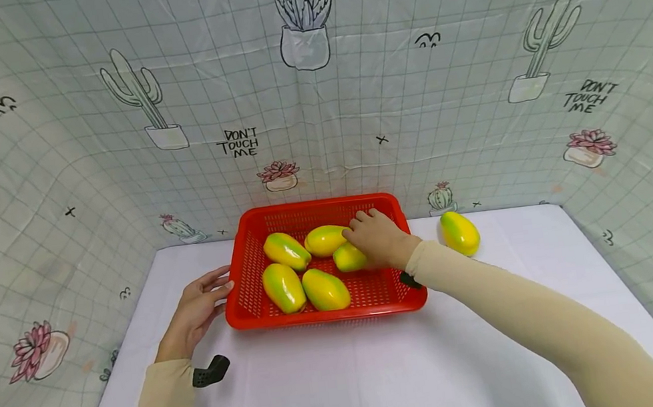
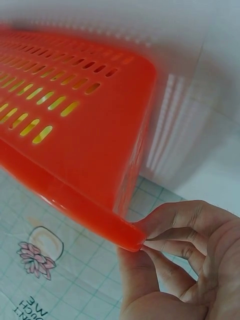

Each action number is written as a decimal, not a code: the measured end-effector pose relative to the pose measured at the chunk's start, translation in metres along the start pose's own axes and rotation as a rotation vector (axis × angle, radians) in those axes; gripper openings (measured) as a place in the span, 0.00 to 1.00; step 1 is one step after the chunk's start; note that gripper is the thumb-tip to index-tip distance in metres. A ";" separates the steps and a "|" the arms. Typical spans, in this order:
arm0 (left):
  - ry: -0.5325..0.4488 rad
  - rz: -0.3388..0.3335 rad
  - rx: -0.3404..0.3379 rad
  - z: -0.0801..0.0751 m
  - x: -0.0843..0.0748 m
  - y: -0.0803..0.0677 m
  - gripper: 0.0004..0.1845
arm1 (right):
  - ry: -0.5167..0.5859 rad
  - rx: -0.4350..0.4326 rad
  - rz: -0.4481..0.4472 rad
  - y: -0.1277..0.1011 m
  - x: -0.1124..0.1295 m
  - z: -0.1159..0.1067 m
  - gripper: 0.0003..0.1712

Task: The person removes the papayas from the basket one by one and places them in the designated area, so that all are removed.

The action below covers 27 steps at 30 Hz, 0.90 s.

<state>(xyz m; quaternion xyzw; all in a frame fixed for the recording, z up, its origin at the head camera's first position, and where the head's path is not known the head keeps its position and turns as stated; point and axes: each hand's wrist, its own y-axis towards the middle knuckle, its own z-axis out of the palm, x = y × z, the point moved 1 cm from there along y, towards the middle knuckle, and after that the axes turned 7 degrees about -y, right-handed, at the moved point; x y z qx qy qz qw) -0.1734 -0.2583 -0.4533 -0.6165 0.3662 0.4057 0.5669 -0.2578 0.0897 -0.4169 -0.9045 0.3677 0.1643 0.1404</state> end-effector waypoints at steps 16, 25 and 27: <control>-0.001 0.004 0.018 -0.001 0.000 0.000 0.33 | 0.156 -0.323 0.092 -0.049 -0.036 -0.027 0.36; 0.010 -0.016 0.024 0.000 -0.001 0.000 0.34 | 0.175 -0.398 0.191 -0.087 -0.065 -0.028 0.38; 0.014 -0.021 0.024 0.001 -0.001 0.000 0.33 | 0.181 -0.399 0.209 -0.095 -0.070 -0.024 0.38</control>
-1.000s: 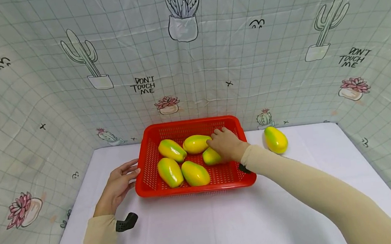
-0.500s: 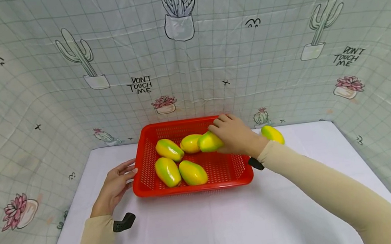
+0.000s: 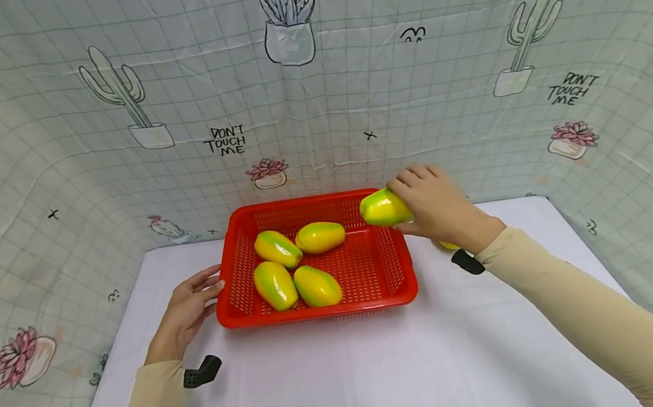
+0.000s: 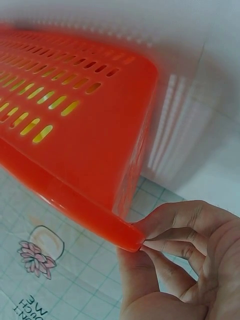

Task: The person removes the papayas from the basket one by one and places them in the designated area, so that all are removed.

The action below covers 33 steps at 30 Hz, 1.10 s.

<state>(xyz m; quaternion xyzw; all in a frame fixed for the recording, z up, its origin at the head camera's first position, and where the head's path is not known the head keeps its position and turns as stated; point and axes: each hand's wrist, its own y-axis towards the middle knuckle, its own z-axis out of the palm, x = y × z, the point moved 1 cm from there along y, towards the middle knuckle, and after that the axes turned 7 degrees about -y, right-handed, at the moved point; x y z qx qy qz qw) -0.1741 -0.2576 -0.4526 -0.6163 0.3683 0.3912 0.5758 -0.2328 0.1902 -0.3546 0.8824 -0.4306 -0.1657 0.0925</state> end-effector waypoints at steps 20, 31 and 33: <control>-0.015 0.022 0.031 -0.004 0.001 0.000 0.34 | -0.107 0.096 0.280 -0.077 -0.069 0.022 0.42; -0.003 0.031 0.032 -0.003 0.002 -0.001 0.34 | -0.091 0.093 0.420 -0.105 -0.096 0.047 0.40; -0.006 0.034 0.034 -0.003 0.002 -0.001 0.34 | -0.090 0.103 0.444 -0.109 -0.098 0.051 0.40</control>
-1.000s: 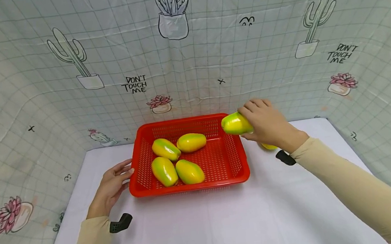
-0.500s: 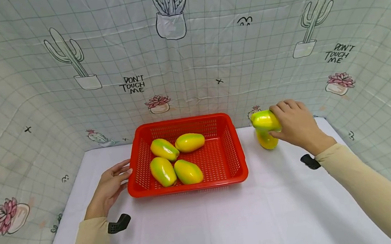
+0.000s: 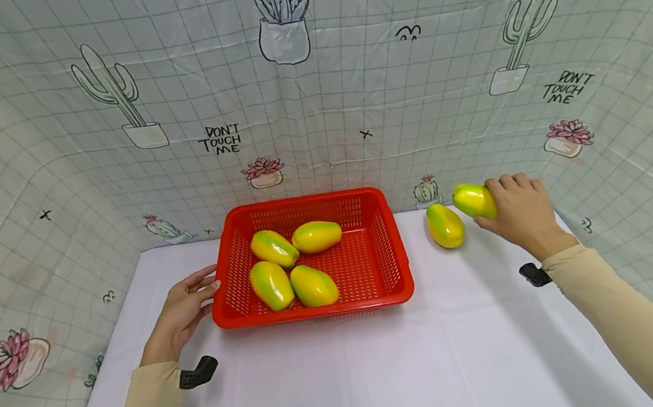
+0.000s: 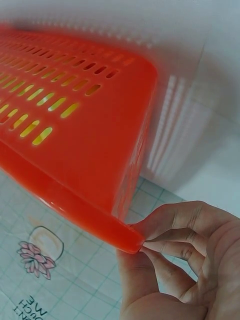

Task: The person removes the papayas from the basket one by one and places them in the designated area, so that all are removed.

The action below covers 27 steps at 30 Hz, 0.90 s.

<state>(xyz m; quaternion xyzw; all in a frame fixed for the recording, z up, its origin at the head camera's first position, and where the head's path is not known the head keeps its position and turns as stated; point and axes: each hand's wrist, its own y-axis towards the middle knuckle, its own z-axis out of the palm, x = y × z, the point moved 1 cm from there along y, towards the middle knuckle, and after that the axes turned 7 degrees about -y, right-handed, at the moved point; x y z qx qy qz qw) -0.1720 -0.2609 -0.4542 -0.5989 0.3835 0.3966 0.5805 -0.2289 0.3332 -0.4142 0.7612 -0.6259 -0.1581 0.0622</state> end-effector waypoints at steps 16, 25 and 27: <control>0.001 -0.009 -0.006 0.001 0.001 0.000 0.34 | 0.011 0.142 0.135 -0.003 -0.007 0.040 0.43; 0.010 0.000 -0.016 0.001 0.000 0.002 0.34 | 0.014 0.267 0.163 -0.002 -0.007 0.055 0.45; 0.012 0.002 -0.015 0.001 0.000 0.002 0.34 | 0.010 0.281 0.157 -0.002 -0.007 0.057 0.44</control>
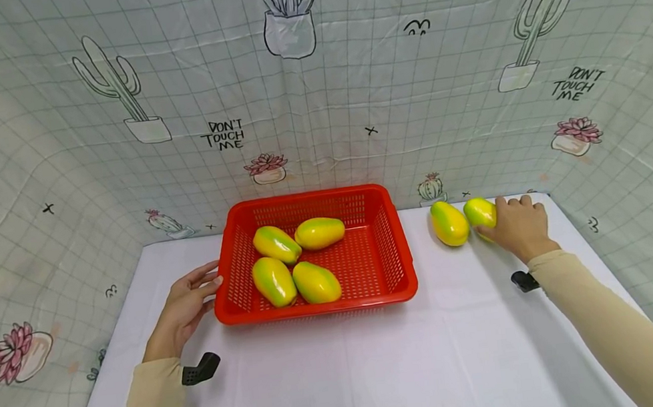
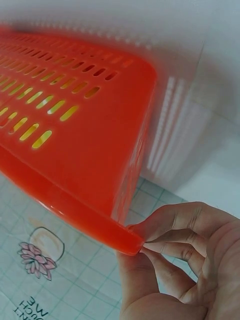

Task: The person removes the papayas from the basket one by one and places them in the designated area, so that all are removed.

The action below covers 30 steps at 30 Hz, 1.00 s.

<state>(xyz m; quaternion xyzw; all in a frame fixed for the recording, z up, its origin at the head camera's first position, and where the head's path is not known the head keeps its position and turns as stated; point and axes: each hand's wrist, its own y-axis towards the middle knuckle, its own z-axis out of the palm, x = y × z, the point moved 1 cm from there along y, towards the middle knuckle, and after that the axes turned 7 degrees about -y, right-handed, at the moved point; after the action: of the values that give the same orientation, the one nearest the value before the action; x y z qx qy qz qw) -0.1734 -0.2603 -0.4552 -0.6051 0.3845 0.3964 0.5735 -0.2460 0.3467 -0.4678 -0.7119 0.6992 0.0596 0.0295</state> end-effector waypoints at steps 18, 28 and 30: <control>-0.003 0.003 -0.002 0.000 -0.001 0.000 0.33 | 0.022 0.050 -0.118 -0.011 -0.009 0.005 0.45; -0.005 0.007 -0.002 0.000 0.000 -0.001 0.34 | 0.013 -0.006 -0.145 -0.016 -0.009 0.005 0.44; -0.005 0.006 -0.004 0.001 0.000 -0.002 0.34 | 0.000 -0.001 -0.149 -0.016 -0.009 0.002 0.44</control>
<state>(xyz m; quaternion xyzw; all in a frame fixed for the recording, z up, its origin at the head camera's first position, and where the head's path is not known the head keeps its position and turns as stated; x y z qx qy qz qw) -0.1720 -0.2595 -0.4547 -0.6040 0.3843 0.4003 0.5720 -0.2301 0.3563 -0.4689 -0.7620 0.6441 0.0576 0.0336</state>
